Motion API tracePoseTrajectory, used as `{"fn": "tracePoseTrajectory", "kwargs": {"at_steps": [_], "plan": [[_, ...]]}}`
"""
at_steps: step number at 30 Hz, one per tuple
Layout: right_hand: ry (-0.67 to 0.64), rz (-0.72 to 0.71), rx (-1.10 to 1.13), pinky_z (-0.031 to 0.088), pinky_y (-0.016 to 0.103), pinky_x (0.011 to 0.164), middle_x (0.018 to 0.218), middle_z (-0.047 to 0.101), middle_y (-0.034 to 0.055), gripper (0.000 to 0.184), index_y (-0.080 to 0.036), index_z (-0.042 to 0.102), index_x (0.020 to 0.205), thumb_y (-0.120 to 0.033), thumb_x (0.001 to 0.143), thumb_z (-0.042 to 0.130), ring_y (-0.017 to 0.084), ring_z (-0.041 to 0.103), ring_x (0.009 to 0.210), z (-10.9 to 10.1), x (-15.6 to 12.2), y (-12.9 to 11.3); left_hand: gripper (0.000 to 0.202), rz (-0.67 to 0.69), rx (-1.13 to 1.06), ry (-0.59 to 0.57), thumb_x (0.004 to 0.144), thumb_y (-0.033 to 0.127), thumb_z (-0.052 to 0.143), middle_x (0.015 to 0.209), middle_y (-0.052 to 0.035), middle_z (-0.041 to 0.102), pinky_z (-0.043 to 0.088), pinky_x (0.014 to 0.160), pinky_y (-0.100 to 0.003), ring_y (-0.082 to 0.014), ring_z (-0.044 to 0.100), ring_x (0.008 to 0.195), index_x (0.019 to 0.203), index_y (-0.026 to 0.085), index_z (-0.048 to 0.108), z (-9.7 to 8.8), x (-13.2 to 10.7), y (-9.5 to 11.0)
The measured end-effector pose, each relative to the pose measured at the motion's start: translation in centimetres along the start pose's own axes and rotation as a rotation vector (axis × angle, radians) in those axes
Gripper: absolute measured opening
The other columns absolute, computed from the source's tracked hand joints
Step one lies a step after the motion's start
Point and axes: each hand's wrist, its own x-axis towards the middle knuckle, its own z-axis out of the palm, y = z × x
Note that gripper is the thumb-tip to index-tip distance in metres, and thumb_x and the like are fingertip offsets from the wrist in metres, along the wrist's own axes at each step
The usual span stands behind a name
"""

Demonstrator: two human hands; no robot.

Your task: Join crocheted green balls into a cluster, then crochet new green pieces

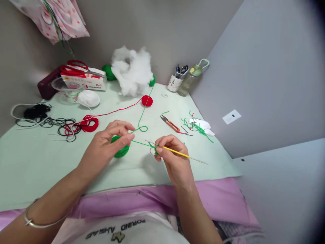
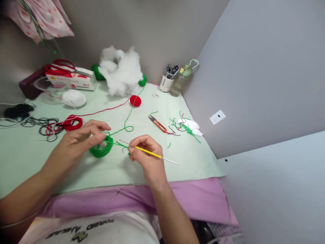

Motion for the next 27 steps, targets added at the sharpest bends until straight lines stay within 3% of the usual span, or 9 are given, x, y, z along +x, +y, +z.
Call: {"fn": "tracePoseTrajectory", "kwargs": {"at_steps": [2,5,9,12,14,17,19,23,27], "plan": [[0.005,-0.003,-0.011,0.042,0.022,0.056,0.075,0.062,-0.0023,0.01,-0.021,0.068,0.077,-0.014,0.078,0.075,0.009,0.054,0.06,0.0,0.1,0.1,0.029,-0.154,-0.314,-0.014,0.085,0.038,0.073,0.112,-0.0059,0.068,0.051,0.073,-0.024,-0.0173,0.062,0.09,0.067,0.018,0.062,-0.3,0.0,0.7],[0.015,-0.019,-0.071,0.042,0.023,0.057,0.075,0.062,-0.0021,0.01,-0.021,0.068,0.079,-0.013,0.079,0.073,0.009,0.053,0.061,0.2,0.1,0.1,0.033,-0.29,-0.752,-0.065,0.088,0.031,0.069,0.082,-0.0035,0.066,0.053,0.062,-0.022,-0.0152,0.064,0.075,0.063,0.018,0.053,-0.1,-0.1,2.2],[0.026,-0.081,-0.179,0.04,0.024,0.058,0.078,0.063,-0.0013,0.012,-0.021,0.068,0.08,-0.009,0.079,0.069,0.009,0.051,0.063,0.8,-0.4,0.0,0.03,-0.206,-0.952,-0.041,0.098,0.028,0.056,0.051,0.0053,0.037,0.06,0.081,-0.029,-0.0122,0.061,0.063,0.069,0.02,0.055,0.4,-0.1,3.9],[-0.004,-0.149,-0.229,0.04,0.024,0.058,0.081,0.062,-0.0004,0.013,-0.021,0.067,0.081,-0.008,0.08,0.066,0.011,0.052,0.066,1.1,-0.8,-0.2,0.022,0.076,-0.765,0.016,0.099,0.036,0.054,0.057,0.004,0.047,0.05,0.108,-0.042,-0.0172,0.068,0.083,0.09,0.023,0.069,0.7,0.1,3.5],[-0.016,-0.215,-0.286,0.041,0.025,0.059,0.084,0.061,0.0005,0.014,-0.022,0.066,0.082,-0.008,0.082,0.064,0.012,0.053,0.07,1.1,-1.1,-0.4,0.025,0.363,-0.388,0.04,0.097,0.038,0.056,0.071,0.0,0.061,0.039,0.117,-0.046,-0.0225,0.067,0.103,0.083,0.025,0.072,0.7,0.3,2.4],[-0.019,-0.336,-0.41,0.043,0.028,0.064,0.086,0.061,0.0017,0.017,-0.023,0.066,0.085,-0.008,0.086,0.061,0.014,0.056,0.077,1.0,-1.3,-0.5,0.028,0.56,0.246,-0.006,0.094,0.03,0.059,0.08,-0.0019,0.069,0.016,0.125,-0.051,-0.026,0.062,0.113,0.07,0.026,0.072,0.5,0.5,0.5],[-0.027,-0.396,-0.481,0.045,0.03,0.069,0.087,0.061,0.0024,0.017,-0.024,0.067,0.087,-0.008,0.088,0.06,0.016,0.057,0.08,0.9,-1.3,-0.5,0.025,0.493,0.402,-0.056,0.093,0.03,0.059,0.084,-0.0024,0.072,0.014,0.125,-0.052,-0.0274,0.06,0.116,0.073,0.027,0.075,0.5,0.5,-0.2],[-0.063,-0.451,-0.546,0.048,0.034,0.075,0.089,0.062,0.0031,0.018,-0.024,0.067,0.09,-0.008,0.09,0.059,0.018,0.059,0.085,0.6,-1.2,-0.7,0.029,0.122,0.162,-0.211,0.097,0.042,0.055,0.109,-0.0057,0.073,0.047,0.098,-0.039,-0.0255,0.063,0.109,0.106,0.025,0.077,1.1,-0.1,0.0],[-0.094,-0.479,-0.572,0.049,0.035,0.078,0.09,0.062,0.0031,0.017,-0.025,0.066,0.091,-0.008,0.09,0.06,0.018,0.06,0.087,0.5,-1.2,-0.8,0.037,-0.065,-0.058,-0.248,0.086,0.042,0.073,0.086,-0.0016,0.069,0.048,0.072,-0.028,-0.0171,0.06,0.078,0.118,0.025,0.074,2.0,-0.3,0.5]]}}
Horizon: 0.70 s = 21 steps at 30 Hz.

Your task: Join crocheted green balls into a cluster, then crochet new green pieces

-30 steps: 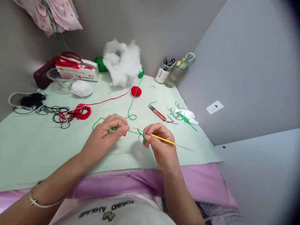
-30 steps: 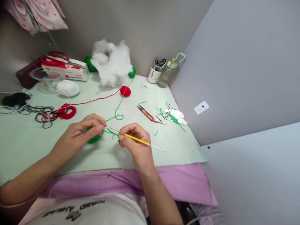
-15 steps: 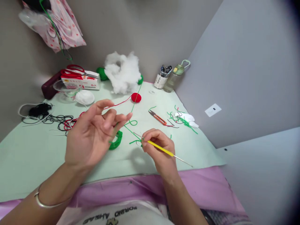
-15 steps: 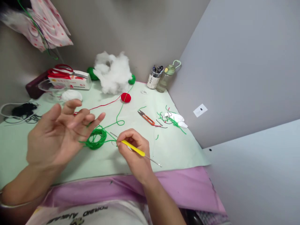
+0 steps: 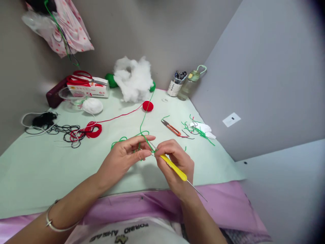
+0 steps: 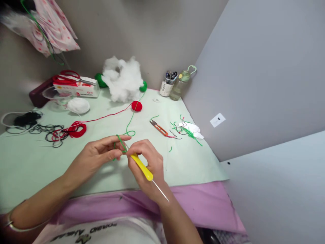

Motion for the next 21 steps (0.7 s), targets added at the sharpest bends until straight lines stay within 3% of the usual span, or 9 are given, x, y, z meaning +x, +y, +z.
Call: {"fn": "tracePoseTrajectory", "kwargs": {"at_steps": [5,10,17,21], "plan": [[0.015,0.018,0.026,0.049,0.033,0.074,0.089,0.063,0.004,0.013,-0.024,0.068,0.09,-0.013,0.091,0.062,0.019,0.061,0.086,0.0,0.0,0.1,0.037,-0.047,-0.171,-0.031,0.083,0.034,0.077,0.077,0.0005,0.067,0.048,0.071,-0.027,-0.013,0.057,0.068,0.118,0.023,0.074,0.4,0.5,-0.3],[0.057,0.184,0.276,0.05,0.03,0.063,0.087,0.066,0.0017,0.004,-0.024,0.071,0.091,-0.022,0.088,0.073,0.014,0.061,0.069,0.1,0.2,0.7,0.046,-0.074,-0.258,0.0,0.081,0.033,0.08,0.076,0.0014,0.067,0.048,0.068,-0.026,-0.0116,0.056,0.066,0.124,0.021,0.07,0.7,0.4,-0.2],[0.21,0.132,0.219,0.046,0.029,0.061,0.08,0.065,0.0011,0.005,-0.027,0.078,0.089,-0.024,0.087,0.074,0.014,0.059,0.069,0.5,-0.1,1.4,0.053,-0.091,-0.324,0.032,0.08,0.031,0.081,0.071,0.0021,0.065,0.046,0.059,-0.025,-0.0127,0.058,0.064,0.128,0.019,0.063,1.2,0.1,-0.3],[0.144,0.137,0.324,0.049,0.031,0.061,0.083,0.065,0.0016,0.006,-0.026,0.076,0.093,-0.027,0.091,0.07,0.013,0.06,0.065,0.4,-0.3,1.4,0.057,-0.116,-0.365,0.021,0.079,0.03,0.081,0.071,0.0035,0.063,0.045,0.056,-0.024,-0.0111,0.057,0.06,0.13,0.018,0.06,1.2,0.0,-0.2]]}}
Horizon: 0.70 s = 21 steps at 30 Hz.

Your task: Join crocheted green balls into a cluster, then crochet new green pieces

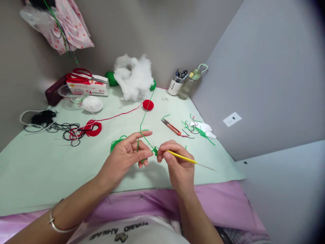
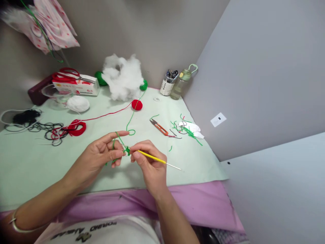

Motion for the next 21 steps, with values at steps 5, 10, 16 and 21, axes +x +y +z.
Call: {"fn": "tracePoseTrajectory", "kwargs": {"at_steps": [5,10,16,21], "plan": [[-0.047,-0.051,-0.088,0.049,0.031,0.065,0.085,0.067,0.0031,0.011,-0.028,0.079,0.094,-0.024,0.092,0.068,0.015,0.061,0.073,-0.22,0.01,-0.42,0.066,-0.052,-0.038,-0.045,0.08,0.028,0.081,0.073,0.0053,0.063,0.046,0.057,-0.023,-0.0092,0.058,0.057,0.139,0.021,0.053,-0.06,-0.15,0.02],[-0.042,-0.063,-0.128,0.054,0.037,0.073,0.095,0.074,0.006,0.011,-0.028,0.079,0.094,-0.026,0.092,0.068,0.022,0.067,0.09,-0.28,0.1,-0.5,0.068,-0.075,-0.05,-0.074,0.081,0.027,0.08,0.073,0.0048,0.064,0.047,0.063,-0.025,-0.0104,0.06,0.059,0.142,0.022,0.052,-0.21,0.04,-0.28],[-0.024,0.066,0.059,0.055,0.034,0.066,0.088,0.075,0.0052,0.018,-0.024,0.075,0.092,-0.036,0.096,0.063,0.017,0.065,0.071,-0.56,0.34,-0.25,0.058,-0.041,-0.047,-0.065,0.082,0.03,0.079,0.074,0.0023,0.065,0.048,0.067,-0.027,-0.0131,0.062,0.064,0.135,0.019,0.058,-0.06,0.11,-0.11],[-0.072,-0.045,-0.099,0.055,0.034,0.068,0.092,0.074,0.0051,0.015,-0.025,0.075,0.096,-0.027,0.098,0.06,0.017,0.066,0.074,-0.51,0.15,-1.0,0.049,0.062,0.028,0.024,0.084,0.03,0.076,0.075,0.0032,0.064,0.049,0.067,-0.027,-0.013,0.063,0.067,0.13,0.019,0.06,0.01,-0.17,-0.24]]}}
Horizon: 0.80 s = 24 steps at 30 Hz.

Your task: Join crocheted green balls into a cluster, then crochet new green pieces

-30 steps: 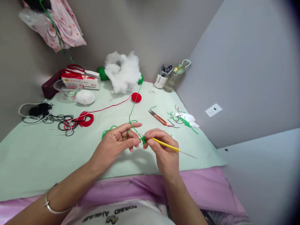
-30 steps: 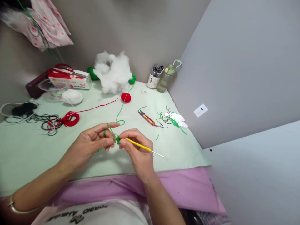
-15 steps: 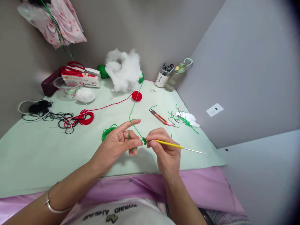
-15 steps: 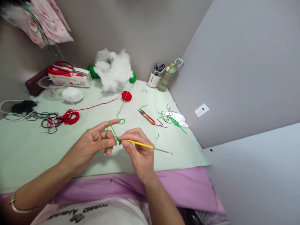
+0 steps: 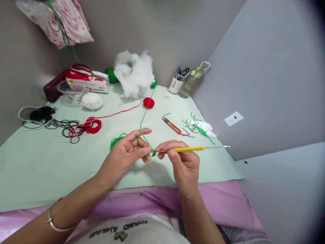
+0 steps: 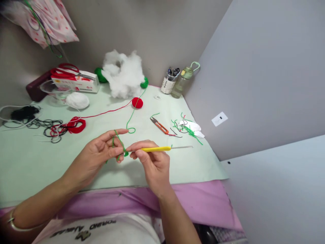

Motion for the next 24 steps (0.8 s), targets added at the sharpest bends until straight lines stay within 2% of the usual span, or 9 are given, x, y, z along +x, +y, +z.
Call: {"fn": "tracePoseTrajectory", "kwargs": {"at_steps": [4,7,11,16,21,24], "plan": [[-0.017,-0.172,-0.263,0.052,0.036,0.072,0.095,0.072,0.0049,0.022,-0.03,0.076,0.103,-0.015,0.096,0.061,0.02,0.066,0.087,-0.1,-0.4,-0.1,0.041,0.103,0.147,0.116,0.085,0.028,0.075,0.078,0.0029,0.065,0.05,0.069,-0.026,-0.0126,0.063,0.069,0.122,0.02,0.063,0.2,-0.2,-0.2],[-0.036,-0.232,-0.35,0.049,0.034,0.067,0.093,0.069,0.0042,0.029,-0.033,0.075,0.109,-0.011,0.093,0.063,0.018,0.064,0.082,-0.2,-0.6,0.2,0.039,0.124,0.169,0.116,0.085,0.027,0.076,0.077,0.0028,0.066,0.05,0.069,-0.026,-0.0125,0.063,0.069,0.12,0.019,0.063,0.3,-0.3,-0.2],[-0.06,-0.181,-0.285,0.048,0.033,0.069,0.088,0.069,0.0031,0.027,-0.03,0.074,0.107,-0.011,0.095,0.06,0.017,0.062,0.081,-0.1,-0.6,0.1,0.044,0.07,0.081,0.043,0.085,0.025,0.075,0.074,0.0046,0.065,0.051,0.069,-0.025,-0.0112,0.062,0.068,0.126,0.019,0.058,0.3,-0.2,-0.2],[-0.012,-0.097,-0.167,0.046,0.034,0.073,0.085,0.065,0.0027,0.015,-0.024,0.072,0.094,-0.02,0.097,0.058,0.017,0.06,0.081,0.3,-0.8,0.0,0.046,0.013,0.007,-0.011,0.085,0.025,0.077,0.073,0.0056,0.065,0.049,0.069,-0.023,-0.0095,0.061,0.067,0.127,0.019,0.058,0.0,0.0,-0.5],[0.06,-0.023,0.035,0.048,0.031,0.07,0.088,0.062,0.0014,0.014,-0.025,0.071,0.103,-0.021,0.098,0.059,0.014,0.06,0.077,0.4,-0.8,0.8,0.045,-0.029,-0.055,-0.037,0.086,0.027,0.076,0.073,0.0054,0.064,0.048,0.068,-0.023,-0.009,0.06,0.066,0.127,0.019,0.059,0.1,0.1,-0.7],[0.033,-0.068,0.008,0.05,0.031,0.072,0.094,0.066,0.0037,0.016,-0.025,0.074,0.101,-0.019,0.097,0.06,0.015,0.061,0.082,0.3,-0.5,0.9,0.045,-0.053,-0.104,-0.037,0.085,0.027,0.078,0.074,0.0054,0.063,0.048,0.067,-0.023,-0.0086,0.06,0.065,0.125,0.019,0.06,0.2,0.1,-0.6]]}}
